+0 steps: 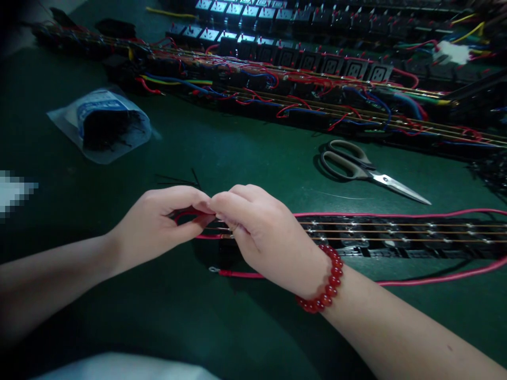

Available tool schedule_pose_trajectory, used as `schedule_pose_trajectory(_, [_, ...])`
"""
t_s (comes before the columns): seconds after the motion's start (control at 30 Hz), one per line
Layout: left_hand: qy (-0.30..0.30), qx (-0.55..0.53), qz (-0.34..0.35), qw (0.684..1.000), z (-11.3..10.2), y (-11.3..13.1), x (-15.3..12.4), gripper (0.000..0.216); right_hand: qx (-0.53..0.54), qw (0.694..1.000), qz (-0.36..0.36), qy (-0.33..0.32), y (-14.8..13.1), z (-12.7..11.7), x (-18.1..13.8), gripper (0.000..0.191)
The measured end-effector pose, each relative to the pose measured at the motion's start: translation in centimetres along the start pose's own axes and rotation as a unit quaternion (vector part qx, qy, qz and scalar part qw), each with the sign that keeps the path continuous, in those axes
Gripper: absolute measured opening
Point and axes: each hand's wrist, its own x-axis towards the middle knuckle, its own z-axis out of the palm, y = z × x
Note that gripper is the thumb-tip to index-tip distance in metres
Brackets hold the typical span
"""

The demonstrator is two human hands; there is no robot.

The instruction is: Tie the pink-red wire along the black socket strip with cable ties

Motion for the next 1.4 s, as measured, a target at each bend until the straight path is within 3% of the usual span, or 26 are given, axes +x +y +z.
schedule_pose_trajectory(0.23, [-0.085, -0.116, -0.075, 0.987, -0.3, -0.5, 0.2, 0.011, 0.005, 0.999, 0.019, 0.036, 0.2, 0.1, -0.1, 0.015])
schedule_pose_trajectory(0.33, [-0.108, -0.109, -0.089, 0.984, -0.3, -0.2, 0.2, 0.026, 0.001, 0.998, 0.047, 0.041, 0.0, 0.2, -0.1, 0.009])
schedule_pose_trajectory(0.43, [-0.104, -0.103, -0.112, 0.983, -0.4, 0.0, 0.2, 0.025, 0.025, 0.996, 0.084, 0.028, -0.3, 0.0, 0.0, 0.003])
schedule_pose_trajectory(0.57, [-0.102, -0.126, -0.118, 0.980, -0.5, -0.2, 0.1, 0.024, 0.035, 0.992, 0.116, -0.017, -0.6, -1.1, -0.1, 0.019])
schedule_pose_trajectory(0.73, [-0.083, -0.135, -0.128, 0.979, -0.5, -0.3, -0.1, 0.024, -0.091, 0.982, 0.127, -0.105, -0.3, -1.9, -0.3, 0.058])
schedule_pose_trajectory(0.9, [-0.084, -0.134, -0.108, 0.981, -0.7, -0.6, -0.1, 0.021, -0.069, 0.990, 0.104, -0.070, 0.0, -1.1, -0.2, 0.032])
schedule_pose_trajectory(1.03, [-0.082, -0.180, -0.101, 0.975, -0.8, -1.0, 0.0, 0.016, -0.060, 0.994, 0.075, -0.050, 0.0, -0.7, -0.3, 0.023])
schedule_pose_trajectory(1.4, [-0.062, -0.220, -0.144, 0.963, -0.5, -0.9, 0.0, 0.012, -0.047, 0.995, 0.050, -0.066, 0.0, -0.7, -0.6, 0.025])
